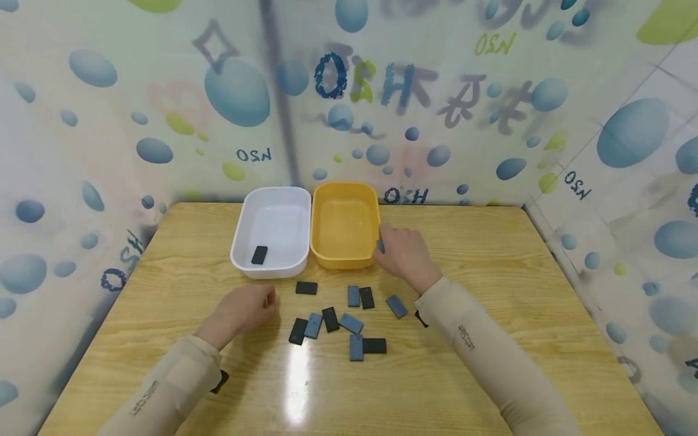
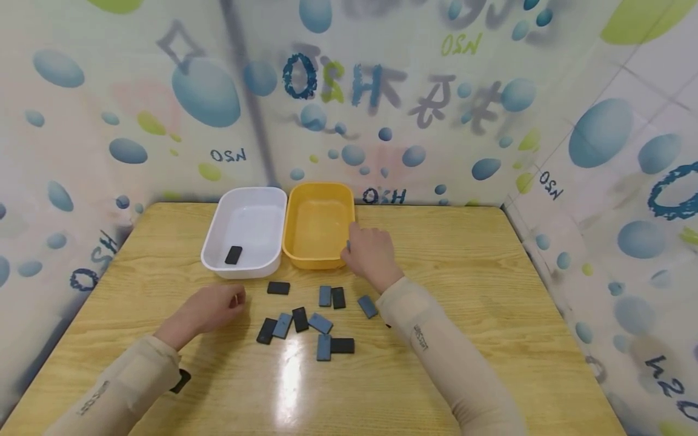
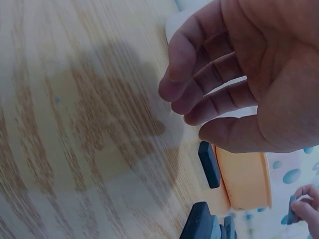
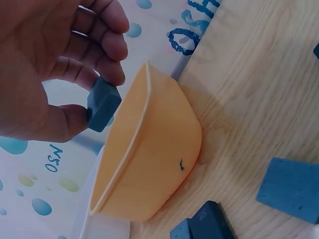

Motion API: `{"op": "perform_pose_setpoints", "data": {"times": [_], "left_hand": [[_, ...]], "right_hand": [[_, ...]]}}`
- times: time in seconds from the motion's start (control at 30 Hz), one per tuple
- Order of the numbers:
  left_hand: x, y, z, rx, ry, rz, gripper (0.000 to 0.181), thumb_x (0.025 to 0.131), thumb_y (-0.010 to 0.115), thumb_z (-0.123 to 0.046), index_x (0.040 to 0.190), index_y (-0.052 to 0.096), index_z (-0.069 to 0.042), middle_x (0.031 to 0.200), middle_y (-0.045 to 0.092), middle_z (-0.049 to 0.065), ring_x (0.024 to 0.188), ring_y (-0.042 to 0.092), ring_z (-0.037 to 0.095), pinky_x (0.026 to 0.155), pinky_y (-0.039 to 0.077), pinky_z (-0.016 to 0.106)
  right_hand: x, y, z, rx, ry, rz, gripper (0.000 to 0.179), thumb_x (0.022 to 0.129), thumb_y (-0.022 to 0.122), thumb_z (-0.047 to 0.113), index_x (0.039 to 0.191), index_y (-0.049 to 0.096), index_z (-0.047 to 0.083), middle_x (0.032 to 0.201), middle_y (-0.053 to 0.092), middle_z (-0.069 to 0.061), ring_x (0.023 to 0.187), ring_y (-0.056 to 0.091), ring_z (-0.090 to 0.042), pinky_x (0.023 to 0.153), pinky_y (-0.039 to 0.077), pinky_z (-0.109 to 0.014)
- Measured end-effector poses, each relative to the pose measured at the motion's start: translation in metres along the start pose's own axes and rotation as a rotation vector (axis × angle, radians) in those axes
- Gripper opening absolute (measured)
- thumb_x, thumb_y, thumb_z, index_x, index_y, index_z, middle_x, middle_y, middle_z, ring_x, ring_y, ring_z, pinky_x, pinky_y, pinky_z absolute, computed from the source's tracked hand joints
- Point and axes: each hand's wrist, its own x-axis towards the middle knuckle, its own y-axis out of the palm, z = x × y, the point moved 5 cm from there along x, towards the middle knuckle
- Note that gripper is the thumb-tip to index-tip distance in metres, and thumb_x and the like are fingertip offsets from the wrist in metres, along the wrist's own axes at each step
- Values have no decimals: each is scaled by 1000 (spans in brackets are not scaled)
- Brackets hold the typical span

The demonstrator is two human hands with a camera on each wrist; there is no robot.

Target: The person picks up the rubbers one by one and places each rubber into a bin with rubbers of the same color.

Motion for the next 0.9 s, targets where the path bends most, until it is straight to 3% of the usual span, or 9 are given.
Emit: {"op": "perform_pose_setpoints", "data": {"times": [0.27, 0.53, 0.9], "left_hand": [[2, -3, -6, -3, 9, -16, 4, 88, 59, -17, 85, 60, -14, 73, 59, -1, 64, 51, 15, 58, 42, 31], [3, -1, -3, -15, -3, -18, 3, 87, 60, -16, 86, 61, -13, 74, 61, -1, 64, 52, 15, 57, 43, 31], [4, 1, 2, -12, -12, -5, 4, 88, 60, -17, 87, 61, -14, 73, 60, -1, 63, 52, 14, 57, 42, 30]], "right_hand": [[20, 3, 11, -4, 25, 73, 10, 91, 50, 22, 89, 48, 12, 64, 48, -2, 53, 45, -19, 50, 34, -30], [37, 10, 24, -13, 45, 159, 13, 94, 48, 25, 98, 48, 12, 67, 50, -2, 53, 45, -18, 50, 34, -29], [54, 28, 39, -6, 71, 214, 20, 96, 48, 29, 107, 49, 13, 77, 57, -3, 62, 53, -19, 55, 40, -31]]}}
